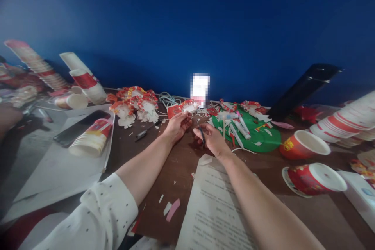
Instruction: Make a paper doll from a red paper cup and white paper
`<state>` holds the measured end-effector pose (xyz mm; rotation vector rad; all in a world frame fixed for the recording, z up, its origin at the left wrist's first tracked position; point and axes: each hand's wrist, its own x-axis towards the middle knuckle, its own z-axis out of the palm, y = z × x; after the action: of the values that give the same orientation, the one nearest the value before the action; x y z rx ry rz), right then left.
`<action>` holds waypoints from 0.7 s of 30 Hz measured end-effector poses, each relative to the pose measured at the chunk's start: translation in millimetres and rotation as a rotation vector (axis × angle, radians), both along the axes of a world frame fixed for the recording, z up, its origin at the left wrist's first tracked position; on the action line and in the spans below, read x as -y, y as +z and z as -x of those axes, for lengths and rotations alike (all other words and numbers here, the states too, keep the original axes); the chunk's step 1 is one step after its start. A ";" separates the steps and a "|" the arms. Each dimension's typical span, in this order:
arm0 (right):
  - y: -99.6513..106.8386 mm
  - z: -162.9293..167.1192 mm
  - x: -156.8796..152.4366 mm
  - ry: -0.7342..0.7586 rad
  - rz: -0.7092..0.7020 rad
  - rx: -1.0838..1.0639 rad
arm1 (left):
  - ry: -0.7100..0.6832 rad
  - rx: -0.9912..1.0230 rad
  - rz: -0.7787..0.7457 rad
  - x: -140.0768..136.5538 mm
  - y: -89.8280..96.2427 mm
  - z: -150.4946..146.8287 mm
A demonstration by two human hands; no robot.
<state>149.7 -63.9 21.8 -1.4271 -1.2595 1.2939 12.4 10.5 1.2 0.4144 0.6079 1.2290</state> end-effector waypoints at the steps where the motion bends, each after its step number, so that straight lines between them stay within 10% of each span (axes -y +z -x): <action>1: 1.0 -0.6 0.3 -0.006 0.008 -0.004 | -0.016 -0.010 -0.032 0.3 -0.2 0.4; 21: 2.4 -1.3 4.4 0.038 -0.021 0.070 | -0.027 -0.043 -0.080 3.1 0.8 1.4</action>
<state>151.0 -68.3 24.2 -1.4509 -1.3485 1.2627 11.0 7.4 2.0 0.5157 0.5894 1.2235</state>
